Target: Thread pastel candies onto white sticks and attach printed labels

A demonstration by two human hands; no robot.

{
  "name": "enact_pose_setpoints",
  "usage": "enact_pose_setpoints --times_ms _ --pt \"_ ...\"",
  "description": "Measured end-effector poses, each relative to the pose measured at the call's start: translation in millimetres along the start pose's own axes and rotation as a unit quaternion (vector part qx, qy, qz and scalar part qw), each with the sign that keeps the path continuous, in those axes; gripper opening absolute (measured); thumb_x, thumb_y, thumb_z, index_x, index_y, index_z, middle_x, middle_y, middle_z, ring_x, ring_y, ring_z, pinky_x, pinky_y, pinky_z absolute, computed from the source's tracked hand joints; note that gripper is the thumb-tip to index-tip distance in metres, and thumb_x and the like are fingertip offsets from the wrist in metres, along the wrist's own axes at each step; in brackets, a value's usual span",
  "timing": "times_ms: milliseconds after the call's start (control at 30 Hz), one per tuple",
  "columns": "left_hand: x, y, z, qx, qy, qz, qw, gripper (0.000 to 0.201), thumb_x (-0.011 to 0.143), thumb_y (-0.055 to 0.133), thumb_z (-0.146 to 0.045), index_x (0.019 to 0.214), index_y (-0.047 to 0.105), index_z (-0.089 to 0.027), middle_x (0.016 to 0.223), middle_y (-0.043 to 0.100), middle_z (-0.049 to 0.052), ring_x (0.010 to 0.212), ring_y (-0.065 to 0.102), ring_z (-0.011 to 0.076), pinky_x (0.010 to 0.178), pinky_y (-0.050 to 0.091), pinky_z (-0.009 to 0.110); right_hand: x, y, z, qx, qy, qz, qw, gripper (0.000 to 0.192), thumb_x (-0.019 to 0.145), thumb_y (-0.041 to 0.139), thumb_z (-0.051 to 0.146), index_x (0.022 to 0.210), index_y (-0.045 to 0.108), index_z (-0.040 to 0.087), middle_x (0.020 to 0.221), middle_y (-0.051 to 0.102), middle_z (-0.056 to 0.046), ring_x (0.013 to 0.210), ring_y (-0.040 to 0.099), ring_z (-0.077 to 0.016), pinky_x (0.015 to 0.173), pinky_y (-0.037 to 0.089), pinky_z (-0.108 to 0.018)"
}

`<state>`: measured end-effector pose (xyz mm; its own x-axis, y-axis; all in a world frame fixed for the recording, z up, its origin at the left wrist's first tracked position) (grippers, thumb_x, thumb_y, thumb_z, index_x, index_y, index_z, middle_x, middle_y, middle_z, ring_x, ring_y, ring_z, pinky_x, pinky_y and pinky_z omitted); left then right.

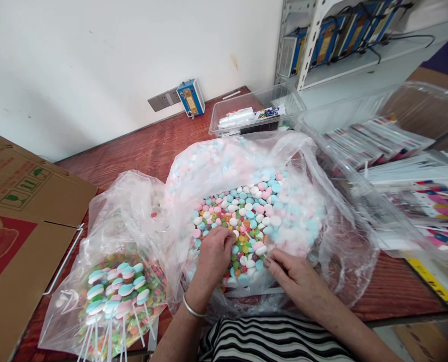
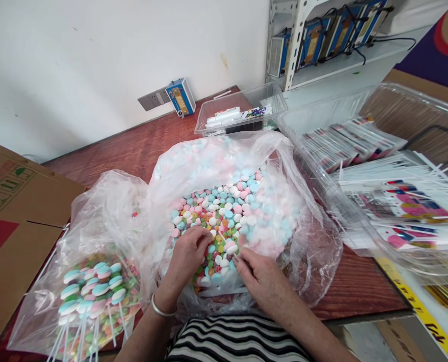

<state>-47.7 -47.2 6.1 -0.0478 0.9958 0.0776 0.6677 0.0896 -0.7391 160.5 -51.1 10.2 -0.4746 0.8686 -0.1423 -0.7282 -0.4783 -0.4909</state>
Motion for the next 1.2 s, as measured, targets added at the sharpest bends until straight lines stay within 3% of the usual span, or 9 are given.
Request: enact_pose_setpoints --times_ms 67,200,333,467,700,800,933,1067,1200 --pt "0.2 0.0 0.9 -0.114 -0.074 -0.008 0.991 0.008 0.086 0.058 -0.024 0.082 0.064 -0.02 0.074 0.064 0.0 0.066 0.06 0.0146 0.062 0.048 0.026 -1.7 2.9 1.8 -0.01 0.001 0.018 1.0 0.03 0.096 0.042 0.03 0.067 0.046 0.022 0.062 0.054 0.004 0.058 0.05 -0.0145 0.054 0.032 -0.025" --pt "0.0 1.4 0.8 -0.309 -0.187 0.032 0.932 0.018 0.081 0.065 -0.035 0.084 0.062 -0.018 0.063 0.06 -0.004 0.04 0.044 0.0064 0.04 0.035 0.02 -3.1 6.7 4.8 -0.016 0.007 0.037 0.999 0.029 0.096 0.042 0.029 0.069 0.048 0.021 0.063 0.055 0.003 0.06 0.052 -0.0143 0.055 0.032 -0.024" --pt "0.0 1.6 -2.1 -0.375 -0.214 0.045 0.901 0.027 0.075 0.072 -0.038 0.085 0.062 -0.016 0.063 0.061 -0.003 0.037 0.037 0.0031 0.035 0.03 0.017 -2.4 7.3 4.7 -0.021 0.013 0.041 0.999 0.029 0.097 0.041 0.028 0.069 0.048 0.021 0.064 0.055 0.003 0.06 0.051 -0.0138 0.055 0.032 -0.024" --pt "-0.1 1.5 -8.8 -0.402 -0.204 0.058 0.891 0.026 0.072 0.076 -0.036 0.08 0.063 -0.015 0.062 0.061 -0.003 0.045 0.045 0.0046 0.043 0.037 0.016 -1.2 10.0 2.5 -0.026 0.021 0.045 0.998 0.029 0.097 0.04 0.028 0.07 0.049 0.021 0.065 0.056 0.003 0.061 0.052 -0.0144 0.056 0.031 -0.025" --pt "-3.9 5.1 -17.3 -0.359 -0.147 0.1 0.916 0.018 0.081 0.068 -0.033 0.085 0.069 -0.016 0.074 0.068 0.002 0.066 0.063 0.0127 0.061 0.049 0.022 0.6 10.5 -1.8 0.015 0.011 0.015 1.0 0.029 0.098 0.037 0.031 0.077 0.054 0.021 0.067 0.054 0.002 0.06 0.049 -0.015 0.055 0.033 -0.025" --pt "-1.9 2.0 -14.8 -0.308 -0.132 0.047 0.941 0.018 0.088 0.058 -0.033 0.094 0.068 -0.018 0.081 0.07 0.003 0.071 0.066 0.0157 0.066 0.052 0.027 0.0 2.0 -4.6 0.053 0.0 -0.029 0.998 0.031 0.099 0.037 0.036 0.078 0.055 0.021 0.067 0.053 0.002 0.059 0.048 -0.0147 0.055 0.034 -0.025" --pt "4.9 1.5 -15.5 -0.116 -0.012 -0.01 0.993 0.011 0.088 0.059 -0.02 0.09 0.069 -0.021 0.087 0.07 0.002 0.083 0.064 0.0163 0.077 0.049 0.028 -2.4 -11.3 -9.8 0.079 0.027 -0.079 0.993 0.033 0.098 0.038 0.041 0.079 0.055 0.021 0.059 0.045 0.005 0.053 0.043 -0.0138 0.05 0.033 -0.024" --pt "12.7 14.3 -22.6 -0.005 0.088 0.016 0.996 0.014 0.089 0.058 -0.016 0.092 0.071 -0.021 0.09 0.068 0.004 0.09 0.061 0.0187 0.081 0.048 0.031 -4.2 -17.0 -12.8 0.075 0.049 -0.086 0.992 0.033 0.097 0.038 0.042 0.083 0.058 0.021 0.054 0.039 0.007 0.047 0.038 -0.013 0.045 0.029 -0.024" --pt "18.5 27.3 -29.4 0.07 0.139 0.069 0.985 0.016 0.09 0.057 -0.015 0.088 0.072 -0.02 0.086 0.066 0.006 0.088 0.058 0.0206 0.079 0.046 0.033 -4.2 -17.9 -11.7 0.047 0.035 -0.087 0.995 0.035 0.096 0.038 0.041 0.076 0.058 0.02 0.056 0.041 0.005 0.05 0.04 -0.0134 0.047 0.03 -0.025"
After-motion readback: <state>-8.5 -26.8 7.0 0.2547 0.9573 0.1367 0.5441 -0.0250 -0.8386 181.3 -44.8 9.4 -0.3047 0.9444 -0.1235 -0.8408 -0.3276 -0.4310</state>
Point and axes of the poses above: each hand's wrist, its own x-axis towards the middle knuckle, its own y-axis out of the palm, z = x × y, the point moved 1 cm from there along x, towards the middle knuckle
